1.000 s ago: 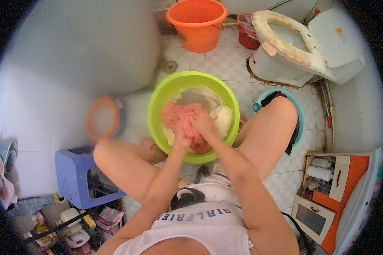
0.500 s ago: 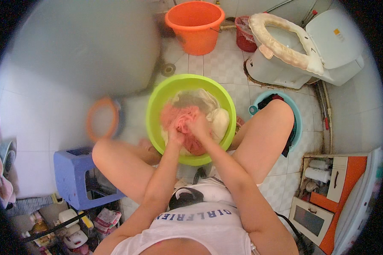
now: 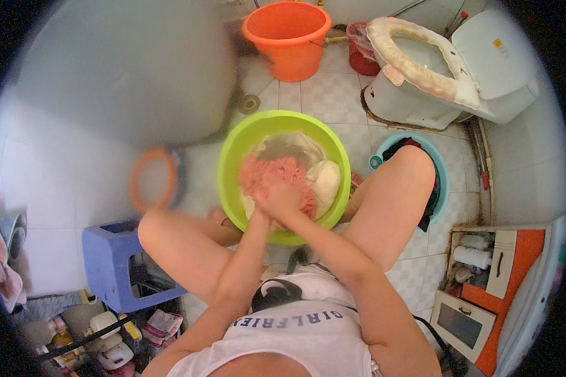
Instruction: The person sits on the floor and hand-washes clothes in a green basin filled with water. They repeatedly submerge, scrub, and wring out pink and white garments, occasionally lifting them to squeeze out water.
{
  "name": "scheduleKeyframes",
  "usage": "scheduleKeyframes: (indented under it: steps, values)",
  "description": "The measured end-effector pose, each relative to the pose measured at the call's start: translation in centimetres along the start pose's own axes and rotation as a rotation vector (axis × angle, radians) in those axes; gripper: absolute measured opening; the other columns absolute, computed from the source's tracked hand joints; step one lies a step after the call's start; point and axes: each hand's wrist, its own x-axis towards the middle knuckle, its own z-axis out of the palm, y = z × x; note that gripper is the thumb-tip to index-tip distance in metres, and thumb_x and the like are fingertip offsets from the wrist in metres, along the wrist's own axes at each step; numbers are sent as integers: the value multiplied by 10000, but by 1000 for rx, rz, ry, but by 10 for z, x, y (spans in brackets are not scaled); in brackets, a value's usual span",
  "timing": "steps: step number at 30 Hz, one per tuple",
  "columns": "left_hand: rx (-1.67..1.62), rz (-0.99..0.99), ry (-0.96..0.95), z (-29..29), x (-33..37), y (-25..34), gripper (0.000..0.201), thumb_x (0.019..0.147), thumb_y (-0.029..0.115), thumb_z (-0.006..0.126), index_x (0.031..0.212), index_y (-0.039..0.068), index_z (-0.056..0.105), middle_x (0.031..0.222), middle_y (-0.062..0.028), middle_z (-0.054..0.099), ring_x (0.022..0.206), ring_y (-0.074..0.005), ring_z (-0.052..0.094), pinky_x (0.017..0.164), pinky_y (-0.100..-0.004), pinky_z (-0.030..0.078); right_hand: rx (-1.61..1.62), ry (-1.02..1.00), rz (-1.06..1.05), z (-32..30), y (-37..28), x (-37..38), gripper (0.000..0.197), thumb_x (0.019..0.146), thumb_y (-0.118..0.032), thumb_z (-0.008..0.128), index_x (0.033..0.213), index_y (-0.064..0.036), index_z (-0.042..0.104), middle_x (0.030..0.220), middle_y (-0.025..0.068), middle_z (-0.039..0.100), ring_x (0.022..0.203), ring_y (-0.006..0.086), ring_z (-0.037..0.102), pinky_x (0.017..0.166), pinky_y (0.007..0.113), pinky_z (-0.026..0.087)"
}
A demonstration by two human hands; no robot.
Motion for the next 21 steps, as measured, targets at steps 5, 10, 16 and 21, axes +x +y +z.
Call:
scheduleKeyframes:
  steps: [5, 10, 16, 21]
  values:
    - [69, 29, -9, 12, 1, 3, 532, 948, 494, 445, 1237, 55, 524, 1197, -89, 587, 1113, -224, 558, 965, -377, 457, 26, 116, 172, -3, 27, 23, 297, 798, -325, 603, 951, -80, 674, 969, 121, 668, 801, 350, 638, 746, 437, 505]
    - [68, 355, 85, 65, -31, 26, 590, 946, 513, 439, 1329, 65, 448, 1304, -95, 512, 1179, -217, 504, 1004, -363, 415, 321, -92, 436, -12, 48, 21, 465, 820, -478, 596, 995, -53, 668, 1081, 164, 653, 1009, 343, 607, 876, 430, 463]
    - [257, 536, 189, 64, -29, 27, 612, 948, 476, 446, 1433, 123, 325, 1350, -60, 457, 1228, -199, 444, 1046, -361, 359, 286, -288, 431, 19, 83, 3, 354, 822, -329, 659, 984, -14, 656, 957, 147, 665, 909, 243, 626, 808, 361, 482]
    - [-178, 227, -97, -43, 24, -26, 557, 973, 467, 333, 1400, 114, 390, 1402, -76, 442, 1260, -228, 443, 1044, -398, 378, 981, -62, 525, 20, 63, 26, 220, 826, -141, 661, 993, 0, 634, 937, 78, 663, 853, 129, 625, 750, 272, 505]
